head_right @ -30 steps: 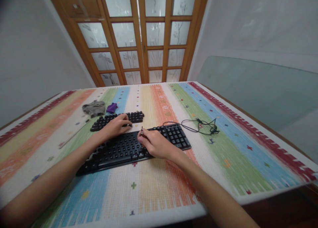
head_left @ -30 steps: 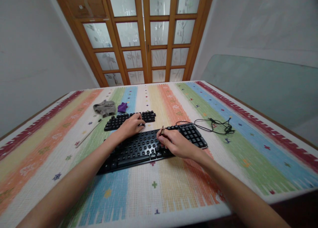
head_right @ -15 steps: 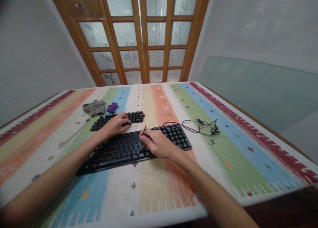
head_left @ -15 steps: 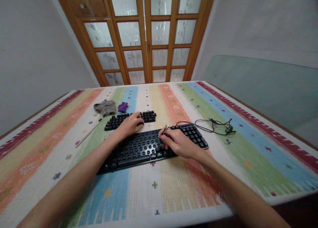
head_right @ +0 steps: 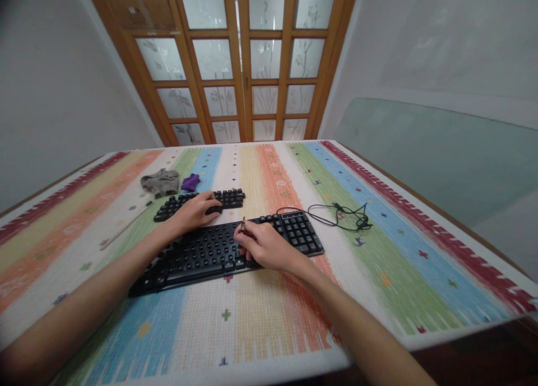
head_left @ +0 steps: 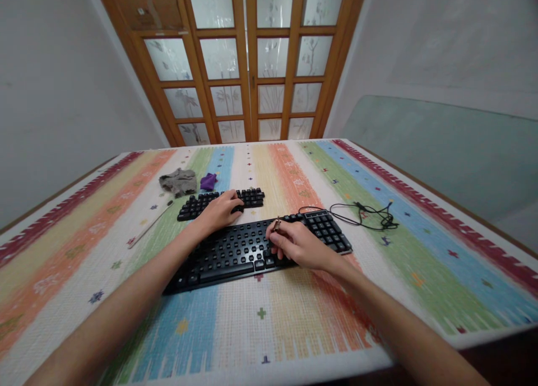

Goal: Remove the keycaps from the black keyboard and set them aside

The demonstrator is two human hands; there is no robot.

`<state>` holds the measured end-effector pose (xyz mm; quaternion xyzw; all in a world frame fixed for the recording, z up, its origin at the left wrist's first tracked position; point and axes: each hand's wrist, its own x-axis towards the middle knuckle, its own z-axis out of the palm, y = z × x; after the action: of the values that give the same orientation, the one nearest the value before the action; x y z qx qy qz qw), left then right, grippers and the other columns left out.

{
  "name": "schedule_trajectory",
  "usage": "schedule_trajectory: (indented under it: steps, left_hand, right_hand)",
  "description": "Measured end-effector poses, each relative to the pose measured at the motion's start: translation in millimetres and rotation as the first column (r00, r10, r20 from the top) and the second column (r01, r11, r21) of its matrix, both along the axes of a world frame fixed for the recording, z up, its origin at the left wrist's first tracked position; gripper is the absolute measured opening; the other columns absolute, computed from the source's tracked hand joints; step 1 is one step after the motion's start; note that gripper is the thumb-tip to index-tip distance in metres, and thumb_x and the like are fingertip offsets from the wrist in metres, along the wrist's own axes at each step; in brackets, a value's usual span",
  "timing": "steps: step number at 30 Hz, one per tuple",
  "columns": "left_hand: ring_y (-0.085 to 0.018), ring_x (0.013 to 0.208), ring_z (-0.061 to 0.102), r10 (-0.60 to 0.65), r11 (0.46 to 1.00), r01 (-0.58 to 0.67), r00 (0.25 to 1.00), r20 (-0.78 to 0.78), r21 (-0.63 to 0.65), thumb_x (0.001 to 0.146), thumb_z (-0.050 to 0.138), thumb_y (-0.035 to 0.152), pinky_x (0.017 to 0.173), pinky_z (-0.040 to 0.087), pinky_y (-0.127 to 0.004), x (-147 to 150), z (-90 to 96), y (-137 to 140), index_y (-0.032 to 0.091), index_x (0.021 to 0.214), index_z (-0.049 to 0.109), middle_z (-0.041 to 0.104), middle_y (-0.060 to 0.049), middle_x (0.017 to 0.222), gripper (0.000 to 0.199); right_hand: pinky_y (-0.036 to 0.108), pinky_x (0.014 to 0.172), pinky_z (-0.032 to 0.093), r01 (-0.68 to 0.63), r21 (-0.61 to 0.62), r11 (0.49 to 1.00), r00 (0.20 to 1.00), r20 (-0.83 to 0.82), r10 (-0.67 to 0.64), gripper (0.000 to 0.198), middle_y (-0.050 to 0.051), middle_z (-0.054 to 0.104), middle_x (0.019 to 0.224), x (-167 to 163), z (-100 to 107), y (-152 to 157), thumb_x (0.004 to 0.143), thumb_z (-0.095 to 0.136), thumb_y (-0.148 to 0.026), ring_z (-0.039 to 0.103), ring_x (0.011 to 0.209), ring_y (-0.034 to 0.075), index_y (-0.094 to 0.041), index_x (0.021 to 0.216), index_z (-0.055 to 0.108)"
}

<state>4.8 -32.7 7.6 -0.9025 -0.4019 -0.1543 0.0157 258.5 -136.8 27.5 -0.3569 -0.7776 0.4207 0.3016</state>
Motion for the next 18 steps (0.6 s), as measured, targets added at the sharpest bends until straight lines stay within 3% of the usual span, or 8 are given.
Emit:
schedule_trajectory:
  steps: [3,7,10,14,18]
  left_hand:
    - [-0.021,0.088,0.056,-0.001,1.0,0.001,1.0,0.016,0.004,0.083,0.058,0.023,0.082,0.049,-0.034,0.3,-0.5,0.1,0.017,0.103,0.068,0.055,-0.008,0.096,0.022]
    - [-0.019,0.086,0.056,-0.006,1.0,0.006,1.0,0.007,0.004,0.086,0.056,0.025,0.079,0.048,-0.032,3.4,2.0,-3.1,0.019,0.107,0.069,0.055,-0.007,0.095,0.025]
    - [-0.019,0.084,0.056,-0.019,0.999,0.019,1.0,-0.009,-0.026,0.087,0.055,0.025,0.076,0.048,-0.03,6.8,4.9,-4.9,0.019,0.102,0.072,0.054,-0.007,0.093,0.023]
    - [-0.019,0.084,0.056,-0.021,0.999,0.02,0.999,-0.026,-0.041,0.087,0.054,0.022,0.076,0.047,-0.03,9.7,6.0,-3.6,0.018,0.09,0.073,0.054,-0.007,0.091,0.02]
    - [-0.018,0.083,0.055,-0.032,0.999,0.031,0.999,-0.021,-0.029,0.087,0.054,0.021,0.077,0.047,-0.029,9.8,4.9,-1.0,0.019,0.089,0.072,0.054,-0.006,0.09,0.019]
  right_hand:
    - [0.024,0.056,0.045,-0.013,0.032,0.999,0.999,0.031,0.012,0.017,0.0,0.061,0.068,-2.6,-0.9,-1.7,0.098,0.043,-0.026,0.057,0.055,0.011,-0.016,0.09,0.054]
    - [0.026,0.064,0.042,-0.069,0.222,0.973,0.991,0.125,0.042,0.016,0.001,0.061,0.071,-5.6,2.0,-5.1,0.096,0.045,-0.021,0.055,0.064,0.014,-0.017,0.085,0.056]
    - [0.028,0.067,0.041,-0.105,0.289,0.951,0.981,0.189,0.051,0.016,0.003,0.061,0.076,-6.7,3.3,-7.0,0.096,0.043,-0.021,0.054,0.067,0.015,-0.017,0.086,0.056]
    - [0.028,0.067,0.04,-0.075,0.291,0.954,0.981,0.193,0.018,0.018,0.003,0.06,0.076,-7.0,2.2,-5.8,0.098,0.039,-0.022,0.053,0.066,0.015,-0.017,0.088,0.054]
    - [0.028,0.064,0.04,0.047,0.208,0.977,0.988,0.133,-0.076,0.025,0.002,0.057,0.067,-6.9,-0.1,-0.4,0.1,0.034,-0.027,0.053,0.062,0.015,-0.017,0.087,0.052]
